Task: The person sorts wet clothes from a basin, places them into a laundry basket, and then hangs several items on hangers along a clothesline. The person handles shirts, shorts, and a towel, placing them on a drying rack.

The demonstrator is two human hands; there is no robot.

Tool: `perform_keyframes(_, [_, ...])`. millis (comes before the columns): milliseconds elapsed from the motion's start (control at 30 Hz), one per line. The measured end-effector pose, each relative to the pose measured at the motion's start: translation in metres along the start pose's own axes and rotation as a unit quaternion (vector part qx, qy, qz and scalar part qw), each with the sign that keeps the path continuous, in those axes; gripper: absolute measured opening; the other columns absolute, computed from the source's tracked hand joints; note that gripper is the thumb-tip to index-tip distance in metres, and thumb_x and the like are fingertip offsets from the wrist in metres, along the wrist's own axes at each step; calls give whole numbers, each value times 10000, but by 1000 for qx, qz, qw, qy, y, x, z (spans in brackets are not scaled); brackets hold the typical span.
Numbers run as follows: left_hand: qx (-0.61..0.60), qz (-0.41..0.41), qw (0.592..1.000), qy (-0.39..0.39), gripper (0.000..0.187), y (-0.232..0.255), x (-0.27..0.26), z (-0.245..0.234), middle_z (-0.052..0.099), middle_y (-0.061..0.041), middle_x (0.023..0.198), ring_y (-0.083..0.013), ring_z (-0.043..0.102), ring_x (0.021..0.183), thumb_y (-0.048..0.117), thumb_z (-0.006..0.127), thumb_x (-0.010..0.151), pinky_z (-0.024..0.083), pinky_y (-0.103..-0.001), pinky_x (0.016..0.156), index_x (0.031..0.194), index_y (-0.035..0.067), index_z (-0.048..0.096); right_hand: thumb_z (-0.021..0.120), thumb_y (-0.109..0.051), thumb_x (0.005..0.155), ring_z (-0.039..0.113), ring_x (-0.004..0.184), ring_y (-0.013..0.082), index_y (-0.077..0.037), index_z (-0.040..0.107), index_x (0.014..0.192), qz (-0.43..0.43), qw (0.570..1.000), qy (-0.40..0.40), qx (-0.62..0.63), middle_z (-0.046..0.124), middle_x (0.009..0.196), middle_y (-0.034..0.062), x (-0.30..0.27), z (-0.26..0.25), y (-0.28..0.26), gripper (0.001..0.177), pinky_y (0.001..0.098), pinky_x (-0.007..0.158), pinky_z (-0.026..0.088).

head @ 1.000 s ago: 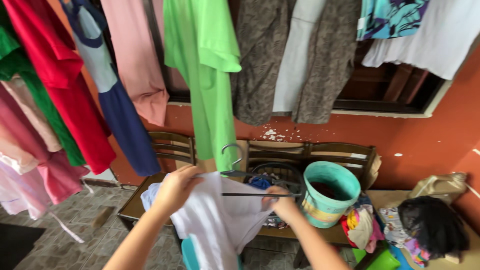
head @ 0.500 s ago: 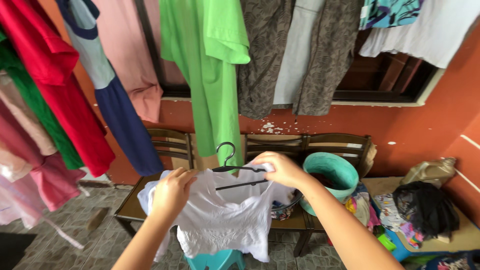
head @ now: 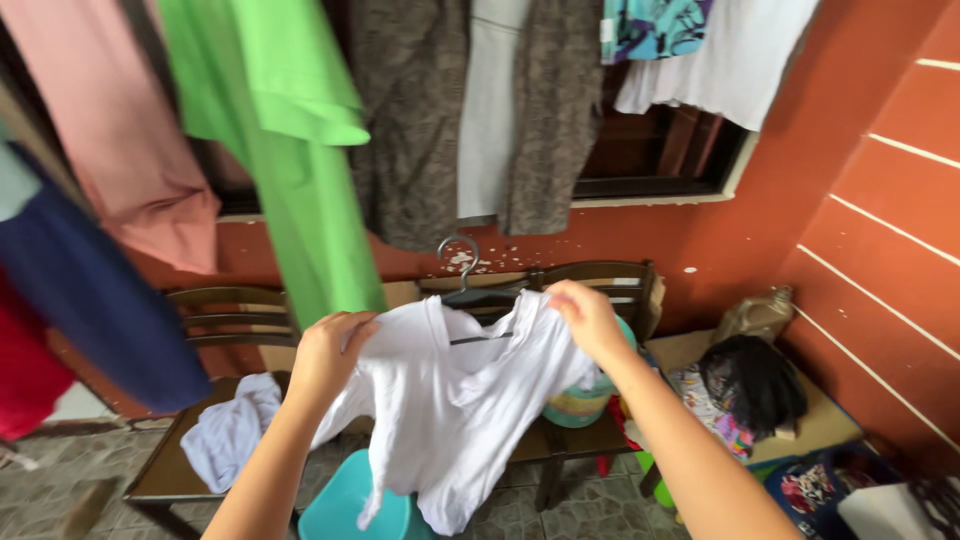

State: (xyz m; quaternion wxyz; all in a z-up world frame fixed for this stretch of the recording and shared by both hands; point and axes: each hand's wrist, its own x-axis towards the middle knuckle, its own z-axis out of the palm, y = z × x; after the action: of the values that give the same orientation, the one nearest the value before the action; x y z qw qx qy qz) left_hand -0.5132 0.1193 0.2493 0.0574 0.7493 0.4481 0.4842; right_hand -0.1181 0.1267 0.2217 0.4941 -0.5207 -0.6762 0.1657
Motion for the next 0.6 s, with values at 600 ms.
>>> perform_keyframes(600, [-81,33,996,30,137,147,120,304,711,-166,955,-338,664,897,112,640,979,523,-384,829,1040,13,713,726,-152,885,656,1001,104,-57,710,1161,-17,997,49,-53,724,1078,-10,30,-302,123,292,282,848,504])
